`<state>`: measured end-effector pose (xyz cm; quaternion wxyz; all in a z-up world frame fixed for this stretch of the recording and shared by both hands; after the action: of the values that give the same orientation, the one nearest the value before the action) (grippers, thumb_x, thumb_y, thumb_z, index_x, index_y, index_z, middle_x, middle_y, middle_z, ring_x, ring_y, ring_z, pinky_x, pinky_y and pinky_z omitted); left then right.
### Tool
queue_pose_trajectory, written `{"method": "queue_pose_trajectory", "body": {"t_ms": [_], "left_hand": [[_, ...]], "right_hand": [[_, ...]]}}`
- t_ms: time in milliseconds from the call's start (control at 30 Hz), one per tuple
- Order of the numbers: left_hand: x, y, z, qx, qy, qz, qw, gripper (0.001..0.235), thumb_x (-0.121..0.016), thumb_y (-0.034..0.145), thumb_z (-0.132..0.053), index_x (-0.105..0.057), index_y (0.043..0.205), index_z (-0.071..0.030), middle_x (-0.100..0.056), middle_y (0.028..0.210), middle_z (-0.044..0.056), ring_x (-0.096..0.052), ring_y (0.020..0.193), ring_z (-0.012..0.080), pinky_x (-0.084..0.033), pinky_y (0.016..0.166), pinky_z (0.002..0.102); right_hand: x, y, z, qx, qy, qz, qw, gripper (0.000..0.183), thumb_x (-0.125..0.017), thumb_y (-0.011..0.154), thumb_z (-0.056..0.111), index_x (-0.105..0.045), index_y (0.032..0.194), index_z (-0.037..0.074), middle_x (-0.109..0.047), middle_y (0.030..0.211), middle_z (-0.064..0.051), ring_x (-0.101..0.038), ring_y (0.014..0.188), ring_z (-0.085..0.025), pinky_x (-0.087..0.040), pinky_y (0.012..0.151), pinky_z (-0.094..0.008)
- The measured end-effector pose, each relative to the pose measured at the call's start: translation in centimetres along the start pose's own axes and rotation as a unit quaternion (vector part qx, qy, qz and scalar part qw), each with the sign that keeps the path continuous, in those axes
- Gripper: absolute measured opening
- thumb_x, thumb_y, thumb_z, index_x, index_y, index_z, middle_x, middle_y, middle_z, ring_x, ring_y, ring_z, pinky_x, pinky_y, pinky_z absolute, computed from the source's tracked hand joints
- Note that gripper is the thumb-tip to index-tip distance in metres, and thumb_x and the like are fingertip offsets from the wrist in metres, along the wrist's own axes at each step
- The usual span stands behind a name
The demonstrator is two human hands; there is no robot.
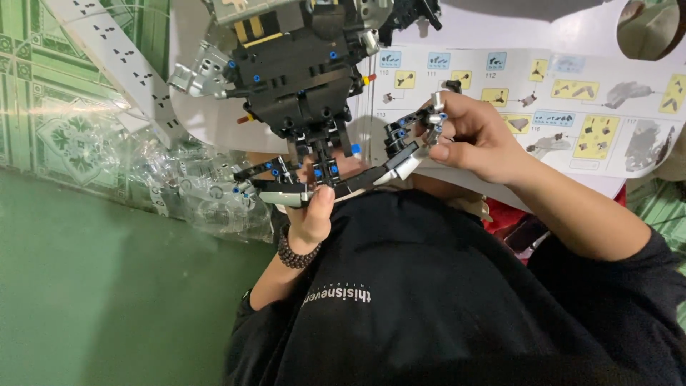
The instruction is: The person assembles a complex Lego model by connecting various small plastic pieces. They follow an instruction manual laid out on the table, picking up pieces, aligning them, and snapping them together to build sub-assemblies and attach them to the main structure.
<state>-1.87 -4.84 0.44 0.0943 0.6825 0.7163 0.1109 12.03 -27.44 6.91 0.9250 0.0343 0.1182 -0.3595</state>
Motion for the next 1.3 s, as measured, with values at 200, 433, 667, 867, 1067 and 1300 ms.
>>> {"method": "queue_pose_trajectory", "body": {"t_ms": [200,433,667,867,1067,1300], "left_hand": [[-0.8,3.8,-5.3,-0.023,-0.032,-0.101,0.994,0.031,-0.065,0.090,-0.018,-0.064,0.100,0.011,-0.067,0.099,0.031,-0.063,0.089,0.0292,-0.053,0.087,0.033],[-0.2,1.6,-3.3,0.000,-0.067,-0.130,0.989,0.031,-0.073,0.078,-0.002,-0.061,0.102,0.012,-0.067,0.106,0.027,-0.059,0.097,0.0199,-0.048,0.093,0.034],[0.3,1.6,-3.2,0.114,-0.314,-0.023,0.942,0.036,-0.051,0.090,-0.001,-0.046,0.125,0.006,-0.059,0.114,0.020,-0.065,0.088,0.0330,-0.057,0.083,0.043],[0.2,3.7,-5.6,0.098,-0.290,-0.014,0.952,0.033,-0.056,0.094,-0.017,-0.054,0.121,0.001,-0.065,0.095,0.011,-0.062,0.083,0.0232,-0.049,0.085,0.037],[0.3,3.3,-5.1,0.090,-0.295,-0.020,0.951,0.041,-0.058,0.096,-0.024,-0.048,0.127,0.000,-0.063,0.106,0.012,-0.063,0.085,0.0263,-0.051,0.085,0.039],[0.4,2.3,-3.7,0.129,-0.323,-0.007,0.938,0.054,-0.063,0.096,-0.036,-0.048,0.124,0.008,-0.059,0.115,0.016,-0.065,0.085,0.0274,-0.056,0.078,0.040]], "right_hand": [[-1.3,1.7,2.3,-0.043,-0.023,0.015,0.999,0.024,-0.060,0.082,0.006,-0.054,0.103,-0.005,-0.040,0.045,0.003,-0.034,0.040,-0.005,-0.031,0.045,-0.018],[-2.2,3.2,5.9,-0.040,-0.119,0.038,0.991,0.026,-0.063,0.081,0.004,-0.055,0.102,-0.007,-0.040,0.040,0.001,-0.034,0.036,-0.008,-0.031,0.043,-0.020],[-4.2,5.3,9.8,-0.091,-0.250,0.071,0.961,0.023,-0.069,0.077,0.008,-0.057,0.095,0.001,-0.042,0.042,0.001,-0.030,0.036,-0.009,-0.024,0.039,-0.020],[-3.2,5.6,9.5,-0.088,-0.191,0.093,0.973,0.021,-0.068,0.078,0.006,-0.059,0.097,0.002,-0.038,0.045,0.005,-0.029,0.038,-0.007,-0.026,0.040,-0.018],[-2.9,5.9,8.2,-0.109,-0.129,0.114,0.979,0.013,-0.066,0.079,0.003,-0.061,0.090,0.003,-0.038,0.047,0.006,-0.030,0.040,-0.005,-0.027,0.042,-0.018],[-3.1,6.1,6.9,-0.144,-0.076,0.133,0.978,0.013,-0.063,0.077,-0.001,-0.058,0.089,0.002,-0.043,0.047,0.005,-0.029,0.038,-0.004,-0.022,0.037,-0.018]]}}
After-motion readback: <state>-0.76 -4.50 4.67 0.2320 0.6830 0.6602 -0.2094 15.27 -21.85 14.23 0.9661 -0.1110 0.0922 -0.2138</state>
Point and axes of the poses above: each hand's wrist, its own y-axis towards the middle knuckle, its own x-axis out of the back of the hand, z = x × y, the point moved 4 cm from there along y, towards the middle knuckle
